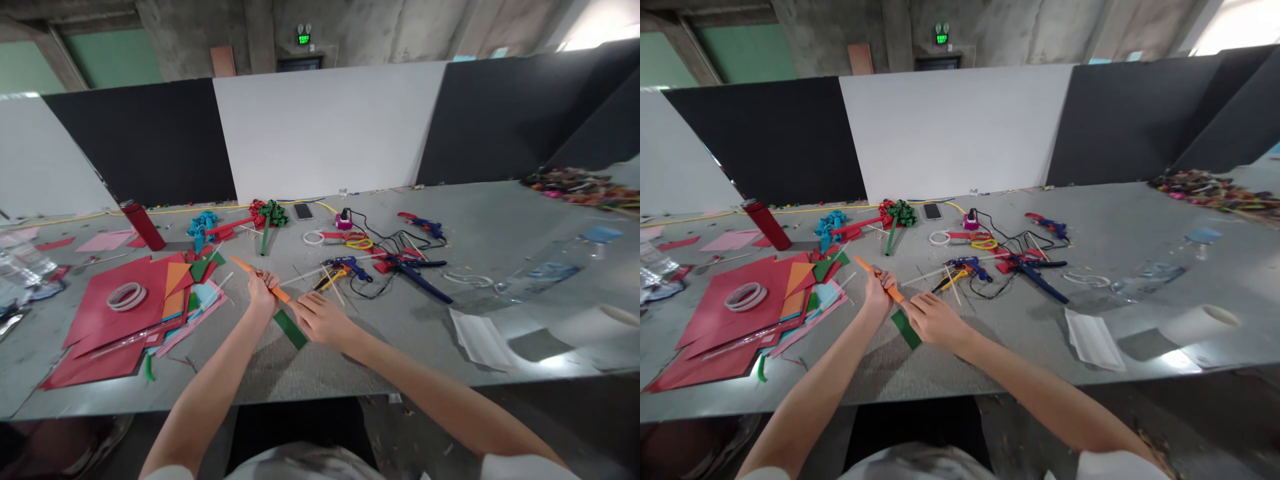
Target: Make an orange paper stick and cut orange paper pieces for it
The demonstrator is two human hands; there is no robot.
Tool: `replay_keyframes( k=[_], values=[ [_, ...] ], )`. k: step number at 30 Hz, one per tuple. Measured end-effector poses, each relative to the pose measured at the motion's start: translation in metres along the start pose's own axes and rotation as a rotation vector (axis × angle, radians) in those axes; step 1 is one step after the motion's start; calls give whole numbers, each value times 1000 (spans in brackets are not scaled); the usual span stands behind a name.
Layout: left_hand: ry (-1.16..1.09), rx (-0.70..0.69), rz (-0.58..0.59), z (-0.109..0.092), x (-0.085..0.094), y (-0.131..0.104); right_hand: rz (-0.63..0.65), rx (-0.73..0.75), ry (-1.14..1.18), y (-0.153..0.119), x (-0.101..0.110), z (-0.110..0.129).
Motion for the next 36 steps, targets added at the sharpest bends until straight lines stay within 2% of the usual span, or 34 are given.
replay_keyframes(
  k=[5,12,18,23,27,30,33,36],
  values=[
    [86,-58,-13,-6,2,7,-69,-209,283,4,-6,10],
    [175,-132,30,-9,3,8,-196,-420,584,11,-12,26],
    [115,-69,31,-10,4,9,-321,-586,773,17,-15,49],
    [136,-39,61,-7,4,8,-418,-723,977,17,-32,59],
    [168,-74,79,-7,5,10,-504,-729,1050,17,-46,65],
    [149,-12,78,-16,6,13,-505,-663,995,15,-49,75],
    [227,118,150,-28,4,14,-420,-558,891,13,-38,81],
    [448,131,334,-36,-4,9,-367,-499,786,12,-10,69]
  ],
)
Point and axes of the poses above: each hand's wrist, its own y-axis towards the middle knuckle, its own x-axis out of the back of the hand, z = x × y, the point moved 1 cm from there along y, towards the middle knuckle, and after that the axes turned 15 degrees about y, right-handed, at the moved point
